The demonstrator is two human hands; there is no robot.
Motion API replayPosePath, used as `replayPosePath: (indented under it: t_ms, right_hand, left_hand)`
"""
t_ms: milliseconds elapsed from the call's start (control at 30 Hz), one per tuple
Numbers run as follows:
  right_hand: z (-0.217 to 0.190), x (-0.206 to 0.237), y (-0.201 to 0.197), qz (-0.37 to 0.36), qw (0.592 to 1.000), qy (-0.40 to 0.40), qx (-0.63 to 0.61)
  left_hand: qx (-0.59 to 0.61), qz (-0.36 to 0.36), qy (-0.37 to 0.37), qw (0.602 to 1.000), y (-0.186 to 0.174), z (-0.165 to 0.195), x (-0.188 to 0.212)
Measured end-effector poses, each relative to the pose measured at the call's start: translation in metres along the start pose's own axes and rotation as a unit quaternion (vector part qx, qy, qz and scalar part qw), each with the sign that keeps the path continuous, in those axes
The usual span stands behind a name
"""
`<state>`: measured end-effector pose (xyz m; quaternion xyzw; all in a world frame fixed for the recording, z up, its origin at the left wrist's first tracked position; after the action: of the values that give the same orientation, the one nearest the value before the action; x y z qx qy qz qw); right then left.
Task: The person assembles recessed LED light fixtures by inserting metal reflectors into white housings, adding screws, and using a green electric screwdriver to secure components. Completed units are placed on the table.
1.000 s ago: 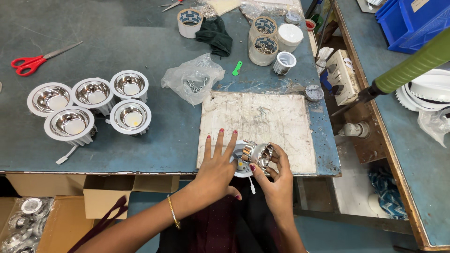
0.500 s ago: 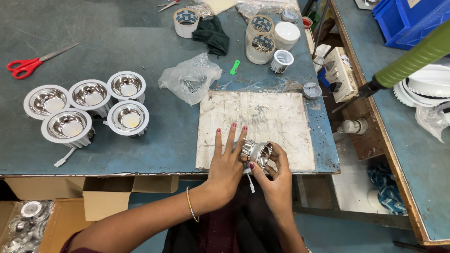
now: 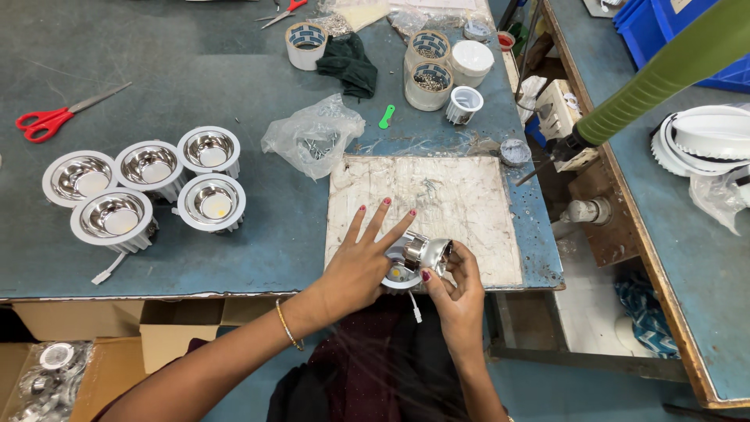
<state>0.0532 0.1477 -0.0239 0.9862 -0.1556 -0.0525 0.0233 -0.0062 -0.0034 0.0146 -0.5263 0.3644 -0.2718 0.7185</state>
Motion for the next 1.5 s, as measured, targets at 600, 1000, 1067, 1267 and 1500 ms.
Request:
replayPosePath:
  t_ms: [600,1000,1067,1267,1500]
  right_hand:
    - [-0.003,0.003,0.001,-0.004,1.0,0.001,0.005]
    - [-0.004,0.007,0.001,-0.005,1.0,-0.017,-0.004]
    - [-0.005,0.008,0.002,-0.007,1.0,-0.016,-0.006]
    - [-0.006,0.007,0.002,-0.001,1.0,-0.004,0.005]
    - [-0.007,0.007,0.002,-0.008,1.0,-0.007,0.0]
  left_hand:
    - [-0.081,0.003,0.043,0.996,-0.008,0.023,0.007]
    - [-0.01,-0.034,-0.037,0.999,0.019,0.012,0.01]
    - [0.018,-0.024,-0.041,0.999,0.019,0.009,0.013]
    - [0.034,-0.061,-0.053,0.996,0.022,0.007,0.014]
    - [0.036,-0.037,-0.031,0.998,0.02,0.009,0.017]
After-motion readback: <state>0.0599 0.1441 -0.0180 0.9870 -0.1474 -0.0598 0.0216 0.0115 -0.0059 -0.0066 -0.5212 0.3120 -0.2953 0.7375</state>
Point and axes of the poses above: each hand's wrist, its own x-axis away from the middle knuckle, its own y-axis out of the palm, z = x × y, the point moved 7 cm from there along -x, towards the middle knuckle, and after that the axes turned 1 degree about y, right-handed, at the moved point
